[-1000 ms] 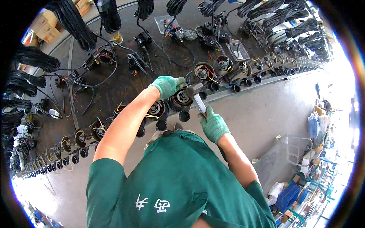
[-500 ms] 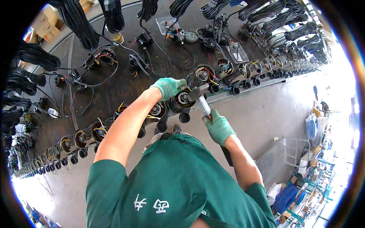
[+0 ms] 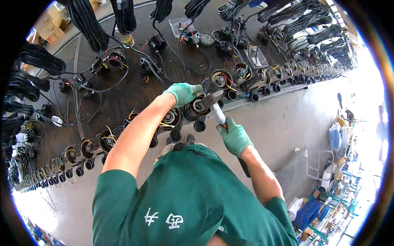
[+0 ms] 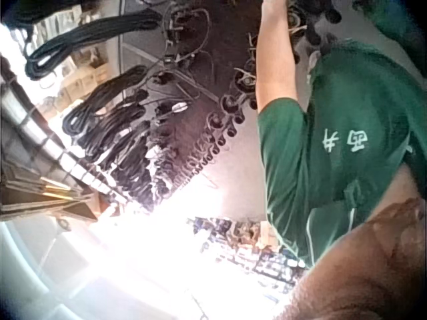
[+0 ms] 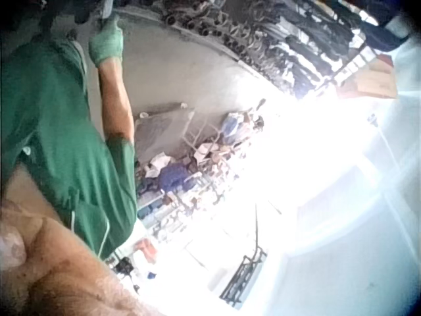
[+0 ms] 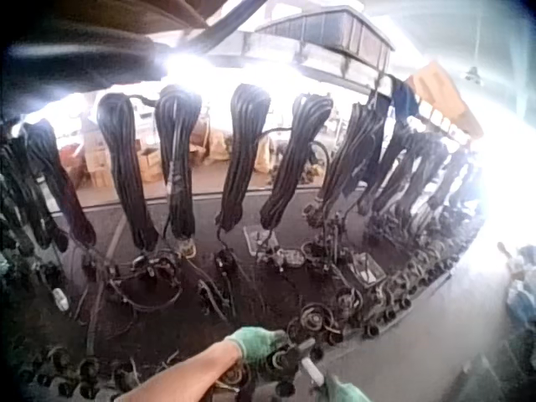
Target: The person walks to a workbench and uses a hammer to repeatedly tap the center of cylindrical electrical components arranged in a row. The person holds each component steady with one hand while striking it with the other, moving sequentially down the line of parts.
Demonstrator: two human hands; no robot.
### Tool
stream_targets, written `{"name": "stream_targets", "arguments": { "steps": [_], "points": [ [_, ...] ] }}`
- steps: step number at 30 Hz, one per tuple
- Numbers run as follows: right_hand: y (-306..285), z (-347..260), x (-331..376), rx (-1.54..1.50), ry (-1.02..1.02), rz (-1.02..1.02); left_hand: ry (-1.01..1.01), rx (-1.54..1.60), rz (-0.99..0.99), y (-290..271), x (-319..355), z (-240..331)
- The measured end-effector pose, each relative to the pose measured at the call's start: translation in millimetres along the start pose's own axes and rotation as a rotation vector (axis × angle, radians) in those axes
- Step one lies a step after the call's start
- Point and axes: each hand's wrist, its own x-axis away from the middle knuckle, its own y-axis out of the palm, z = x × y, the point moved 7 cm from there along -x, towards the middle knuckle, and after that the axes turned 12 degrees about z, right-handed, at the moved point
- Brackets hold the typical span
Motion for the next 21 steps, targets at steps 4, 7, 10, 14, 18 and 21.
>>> {"name": "stream_targets", "arguments": {
  "steps": [4,7,10,14,18,21],
  "points": [
    [-43,-47,26,-0.171,-0.042,0.178,-0.099,-0.076,-0.075,-9,8,1],
    [-24,-32,26,-0.197,-0.109,0.3,-0.068,-0.033,-0.013,-7,7,0],
    [23,4,-1,0.072,0.051,-0.009,0.002,0.001,0.01,-5,5,4],
    [22,-2,-10,0.033,0.007,-0.018,-0.017,-0.012,-0.006,-1,4,-4],
    [24,2,-6,0.037,0.017,0.011,-0.034,-0.024,-0.008,-4,4,3],
    [26,5,-3,0.007,0.009,0.011,-0.055,-0.012,0.025,-6,4,2]
  ]
}}
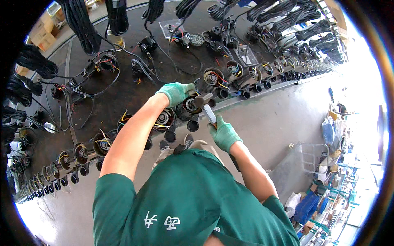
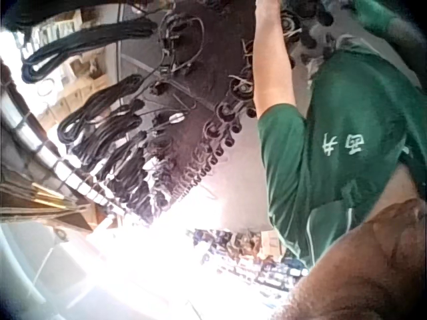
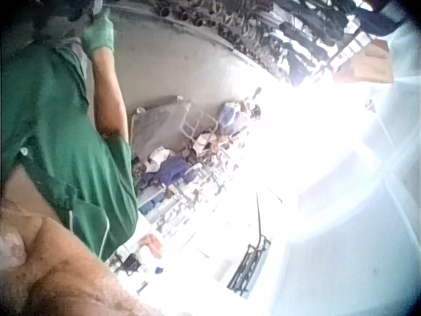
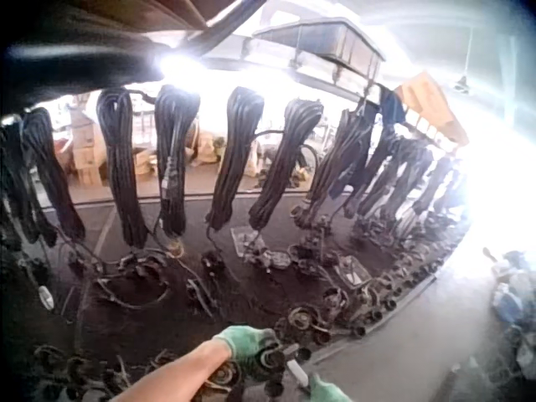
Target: The person walks to a workbench and uses a hammer to repeatedly tap the center of cylindrical electrical components arranged in a row. The person holds each component steady with one hand while striking it with the other, moving sequentially down the line of parts.
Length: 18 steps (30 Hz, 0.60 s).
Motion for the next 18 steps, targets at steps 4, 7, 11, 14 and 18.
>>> {"name": "stream_targets", "arguments": {
  "steps": [4,7,11,14,18],
  "points": [
    [5,17,-3,-0.088,-0.007,0.007,-0.027,-0.019,0.029,7,0,-2],
    [-7,28,-14,-0.189,-0.063,0.024,-0.03,-0.103,0.02,4,1,4],
    [-57,56,-18,-0.241,-0.068,0.078,-0.074,-0.257,0.036,-4,1,16],
    [-96,114,-40,-0.171,-0.102,0.142,0.091,-0.336,0.294,-13,2,55],
    [-103,209,-68,-0.138,-0.007,0.099,0.249,-0.455,0.248,23,-22,139]
  ]
}}
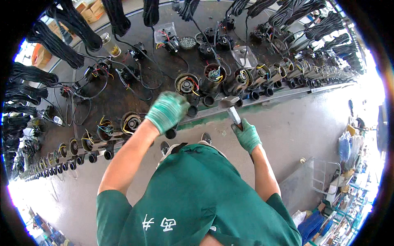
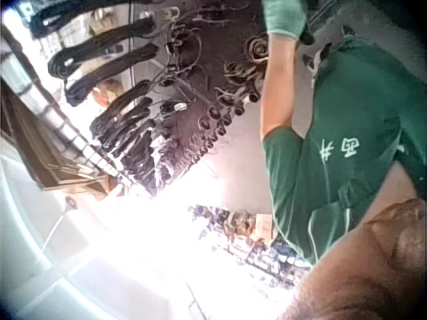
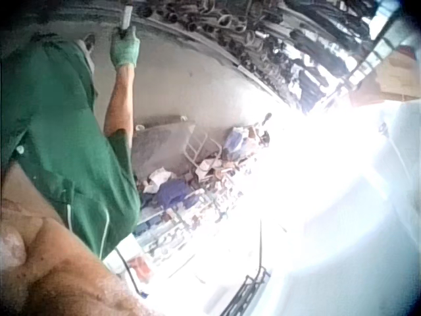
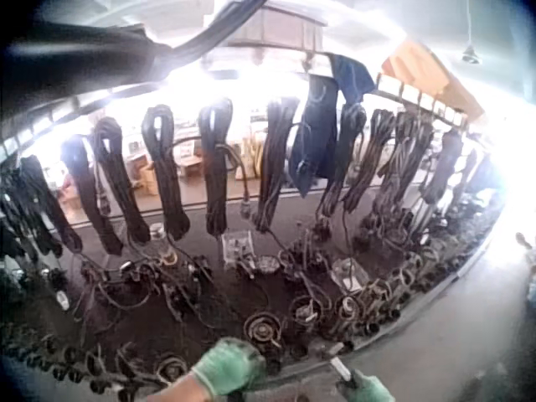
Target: The person walks to a workbench and uses a hammer to repeatedly tap the center of cylindrical electrical components arranged in a row. The person holds each component steady with one hand while striking it with the other, moving sequentially down the line of parts.
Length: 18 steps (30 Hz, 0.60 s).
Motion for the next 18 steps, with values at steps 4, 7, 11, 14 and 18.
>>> {"name": "stream_targets", "arguments": {
  "steps": [4,7,11,14,18],
  "points": [
    [22,76,-25,0.036,0.064,-0.063,-0.085,-0.109,-0.245,88,0,48],
    [42,106,-37,0.093,0.013,-0.113,-0.424,-0.202,-0.319,155,21,34],
    [55,124,-48,0.146,0.01,-0.145,-0.563,-0.158,-0.347,180,29,24],
    [60,130,-53,0.162,-0.02,-0.187,-0.681,-0.067,-0.235,193,47,22],
    [62,142,-60,0.123,-0.008,-0.229,-0.621,0.018,-0.285,177,45,54]
  ]
}}
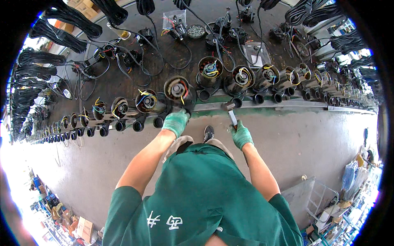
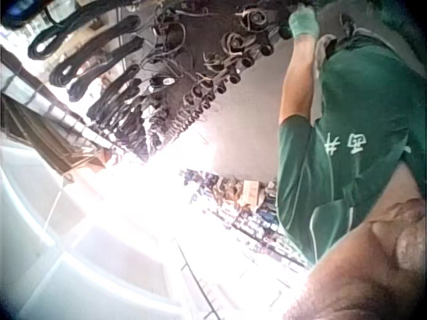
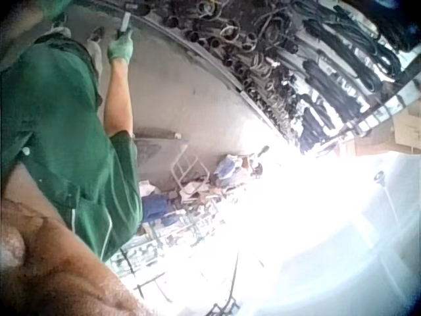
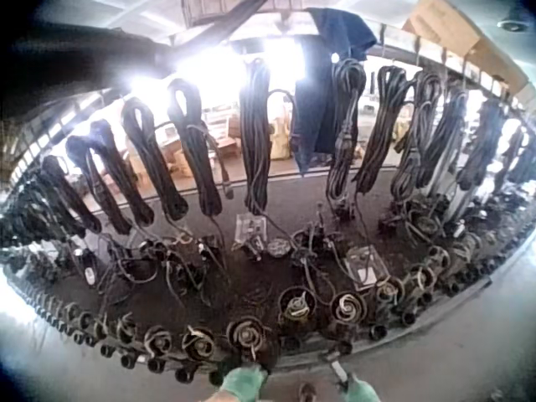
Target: The person walks to a workbench and uses a hammer to repeatedly tap the center of cylindrical electrical components arranged in a row. The person holds each component steady with one hand while striking it with the other, moving sequentially down the line of parts.
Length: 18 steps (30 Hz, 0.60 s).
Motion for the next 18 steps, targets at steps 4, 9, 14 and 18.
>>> {"name": "stream_targets", "arguments": {
  "steps": [4,9,14,18],
  "points": [
    [7,2,-1,-0.006,0.031,-0.029,0.072,0.028,-0.011,0,19,14],
    [2,-8,4,-0.049,0.054,0.04,0.084,0.082,0.079,-36,18,22],
    [6,-2,2,-0.05,0.01,0.062,0.071,0.178,0.482,-139,23,8],
    [-20,-40,12,-0.218,0.125,0.001,0.053,0.075,0.678,-183,17,-26]
  ]
}}
